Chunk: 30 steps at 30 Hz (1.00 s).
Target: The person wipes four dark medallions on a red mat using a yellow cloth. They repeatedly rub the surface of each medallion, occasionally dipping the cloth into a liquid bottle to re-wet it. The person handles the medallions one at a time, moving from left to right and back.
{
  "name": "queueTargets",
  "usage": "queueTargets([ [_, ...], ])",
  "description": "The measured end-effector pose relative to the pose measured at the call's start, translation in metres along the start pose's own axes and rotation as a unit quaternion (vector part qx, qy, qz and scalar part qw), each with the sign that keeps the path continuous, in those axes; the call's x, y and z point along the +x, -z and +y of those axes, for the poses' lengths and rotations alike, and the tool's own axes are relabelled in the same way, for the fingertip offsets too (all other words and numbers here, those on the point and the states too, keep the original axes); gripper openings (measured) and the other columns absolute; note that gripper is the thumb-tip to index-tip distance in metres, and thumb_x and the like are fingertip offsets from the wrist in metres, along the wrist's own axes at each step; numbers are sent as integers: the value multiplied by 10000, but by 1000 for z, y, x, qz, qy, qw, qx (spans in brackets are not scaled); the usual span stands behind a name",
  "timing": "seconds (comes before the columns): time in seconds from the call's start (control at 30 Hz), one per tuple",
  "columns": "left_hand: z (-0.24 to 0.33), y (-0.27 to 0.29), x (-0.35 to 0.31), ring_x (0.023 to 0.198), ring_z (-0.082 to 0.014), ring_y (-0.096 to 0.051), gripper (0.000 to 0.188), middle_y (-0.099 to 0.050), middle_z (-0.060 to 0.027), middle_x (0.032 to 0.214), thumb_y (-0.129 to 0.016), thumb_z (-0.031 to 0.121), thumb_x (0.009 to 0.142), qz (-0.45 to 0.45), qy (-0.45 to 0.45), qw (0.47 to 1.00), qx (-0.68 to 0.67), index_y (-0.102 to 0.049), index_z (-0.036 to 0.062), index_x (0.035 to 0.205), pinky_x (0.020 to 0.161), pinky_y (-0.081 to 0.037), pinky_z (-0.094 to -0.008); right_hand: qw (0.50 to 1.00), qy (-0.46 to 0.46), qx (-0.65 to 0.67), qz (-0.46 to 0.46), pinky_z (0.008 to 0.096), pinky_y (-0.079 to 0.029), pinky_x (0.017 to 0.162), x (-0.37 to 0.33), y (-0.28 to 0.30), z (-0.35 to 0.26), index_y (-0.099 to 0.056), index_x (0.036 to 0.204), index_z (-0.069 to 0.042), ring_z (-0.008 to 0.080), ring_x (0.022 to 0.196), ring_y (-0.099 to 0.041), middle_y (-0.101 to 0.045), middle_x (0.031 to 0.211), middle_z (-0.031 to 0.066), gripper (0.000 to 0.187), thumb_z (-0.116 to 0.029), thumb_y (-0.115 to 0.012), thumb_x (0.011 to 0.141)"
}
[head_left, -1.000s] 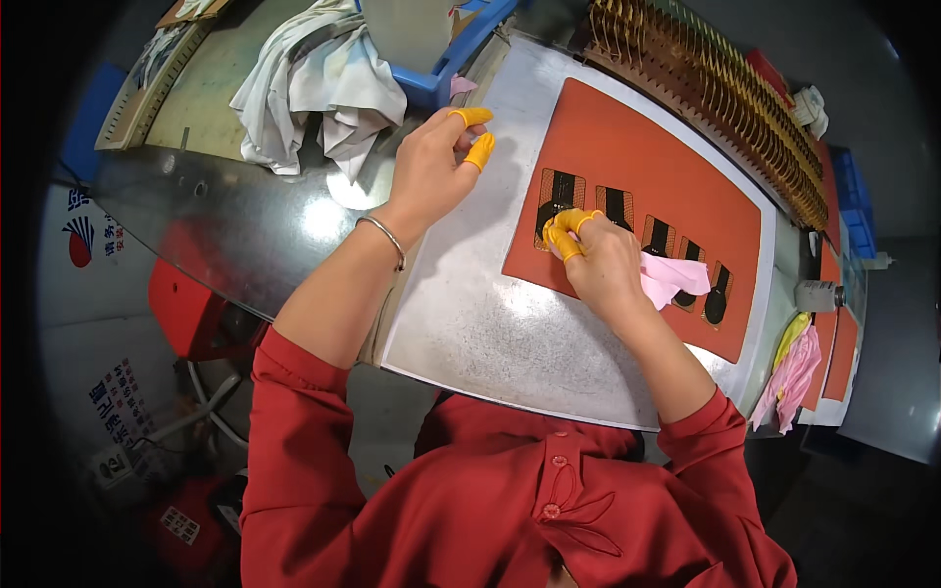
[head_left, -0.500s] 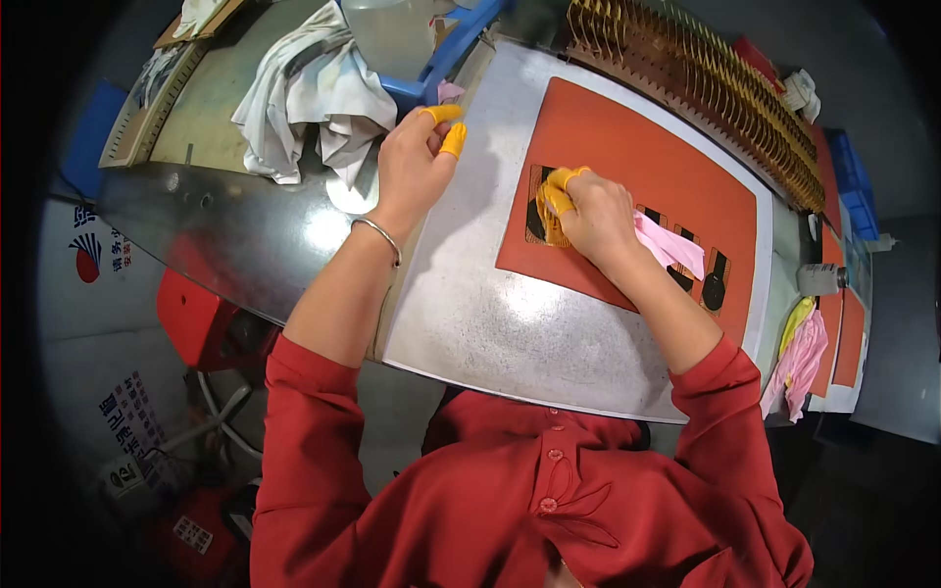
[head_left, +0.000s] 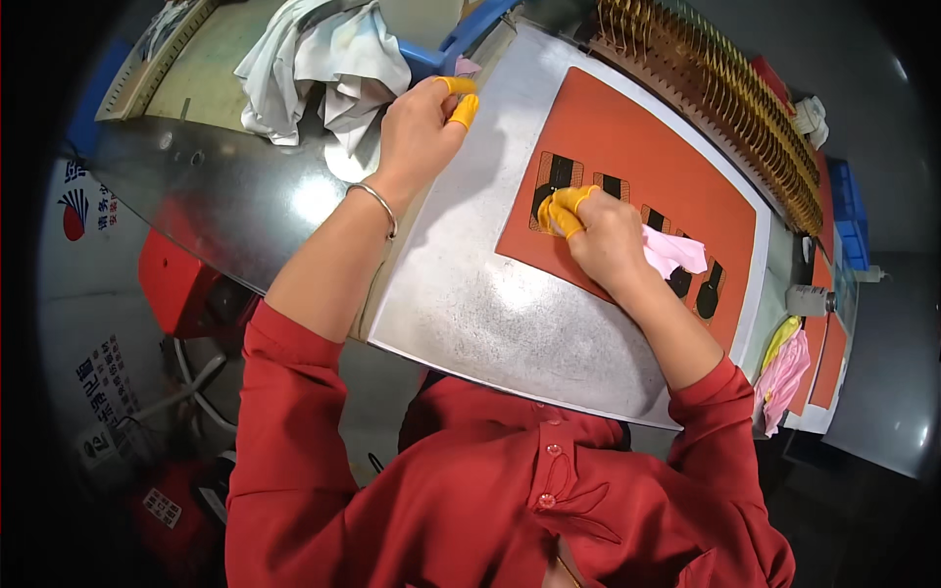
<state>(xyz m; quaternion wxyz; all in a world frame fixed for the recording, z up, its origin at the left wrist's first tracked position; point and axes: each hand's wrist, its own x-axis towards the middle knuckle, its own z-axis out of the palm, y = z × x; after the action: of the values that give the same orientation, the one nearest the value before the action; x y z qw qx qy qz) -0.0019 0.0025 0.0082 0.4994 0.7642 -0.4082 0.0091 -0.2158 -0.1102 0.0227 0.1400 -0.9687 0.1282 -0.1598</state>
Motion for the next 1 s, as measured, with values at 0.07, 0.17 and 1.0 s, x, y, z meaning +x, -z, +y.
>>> queueTargets([
  [0.07,-6,-1,-2,600,-115,-506,176,-584,-40,717,-624,115,823,1,-15,1000,4,-641,8,961,565,-423,-249,1000,2,10,10,408,-470,537,3,-1,-1,-636,768,-25,295,616,-583,-581,698,127,130,-127,-694,712],
  [0.17,-7,-1,-1,607,-140,-525,170,-593,-54,728,-623,127,819,-2,-5,1000,-15,-646,15,945,571,-431,-267,998,27,46,30,410,-468,535,-7,-3,-4,-629,741,-15,297,612,-583,-571,684,130,131,-122,-696,709],
  [1.0,4,-2,-1,585,-211,-558,131,-594,-88,758,-620,111,801,-40,0,999,-6,-653,20,890,549,-444,-300,999,38,28,-9,418,-481,578,49,0,40,-659,853,-74,317,644,-596,-606,711,134,141,-88,-631,715],
])
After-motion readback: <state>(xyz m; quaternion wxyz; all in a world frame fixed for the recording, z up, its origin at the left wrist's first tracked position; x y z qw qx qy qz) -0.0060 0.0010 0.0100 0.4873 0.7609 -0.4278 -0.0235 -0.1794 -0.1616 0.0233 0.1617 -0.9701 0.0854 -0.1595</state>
